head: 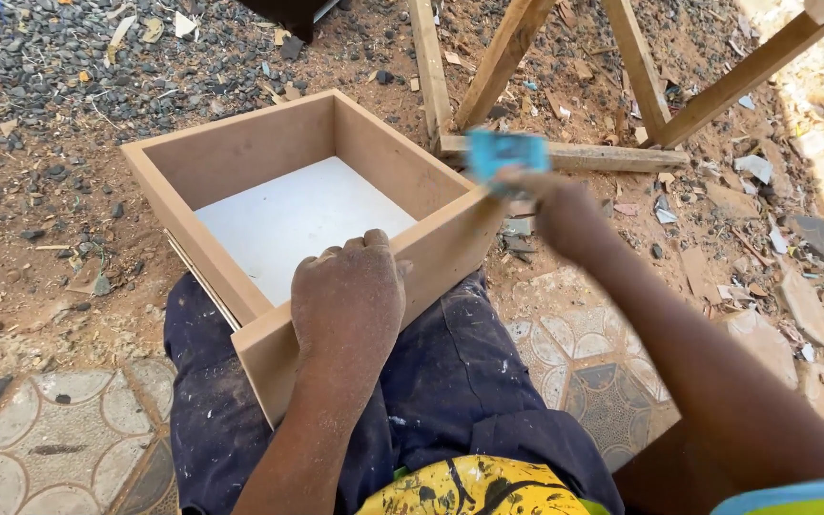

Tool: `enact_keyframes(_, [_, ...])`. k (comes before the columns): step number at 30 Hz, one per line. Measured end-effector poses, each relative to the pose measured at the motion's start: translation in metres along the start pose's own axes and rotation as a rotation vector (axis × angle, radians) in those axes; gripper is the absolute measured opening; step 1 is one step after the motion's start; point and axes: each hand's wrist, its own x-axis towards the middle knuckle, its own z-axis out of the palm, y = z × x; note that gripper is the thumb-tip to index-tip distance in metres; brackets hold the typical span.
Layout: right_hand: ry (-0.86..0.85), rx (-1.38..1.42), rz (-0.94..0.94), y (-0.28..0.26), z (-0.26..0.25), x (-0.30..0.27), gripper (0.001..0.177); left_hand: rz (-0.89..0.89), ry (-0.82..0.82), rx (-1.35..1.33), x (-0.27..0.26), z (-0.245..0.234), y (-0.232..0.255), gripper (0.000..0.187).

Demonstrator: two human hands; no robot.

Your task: Sanding the top edges of a small wooden drawer to smooth them out using sandpaper.

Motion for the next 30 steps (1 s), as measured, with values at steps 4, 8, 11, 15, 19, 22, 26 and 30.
enact_keyframes(4, [0.033,0.100,0.321,0.048,-0.010,0.002,0.044,-0.012,0.014,-0.028,-0.002,0.000,0.001,0.040])
enact_keyframes(8, [0.050,0.348,0.276,0.041,-0.003,-0.011,0.023,-0.008,0.026,0.023,-0.001,0.001,0.000,0.042])
enact_keyframes(11, [0.029,0.475,0.213,0.029,0.008,-0.002,0.023,-0.005,0.033,0.004,0.000,0.002,0.001,0.041])
enact_keyframes(15, [0.051,0.722,0.299,0.044,0.018,0.008,0.031,0.002,0.038,-0.005,-0.001,0.000,-0.001,0.043])
enact_keyframes(19, [0.149,0.864,0.365,0.067,0.025,0.018,0.017,-0.002,0.049,-0.009,-0.002,0.002,-0.002,0.043])
enact_keyframes(22, [0.186,0.861,0.426,0.052,0.011,0.011,0.021,0.009,0.069,-0.013,0.001,0.007,-0.002,0.044])
enact_keyframes(26, [0.193,0.405,0.255,0.050,0.001,0.004,0.031,0.021,0.065,-0.015,0.000,0.007,-0.003,0.042])
enact_keyframes(30, [0.160,0.150,0.160,0.017,-0.011,0.005,0.030,0.034,0.068,-0.026,-0.001,0.004,-0.002,0.037])
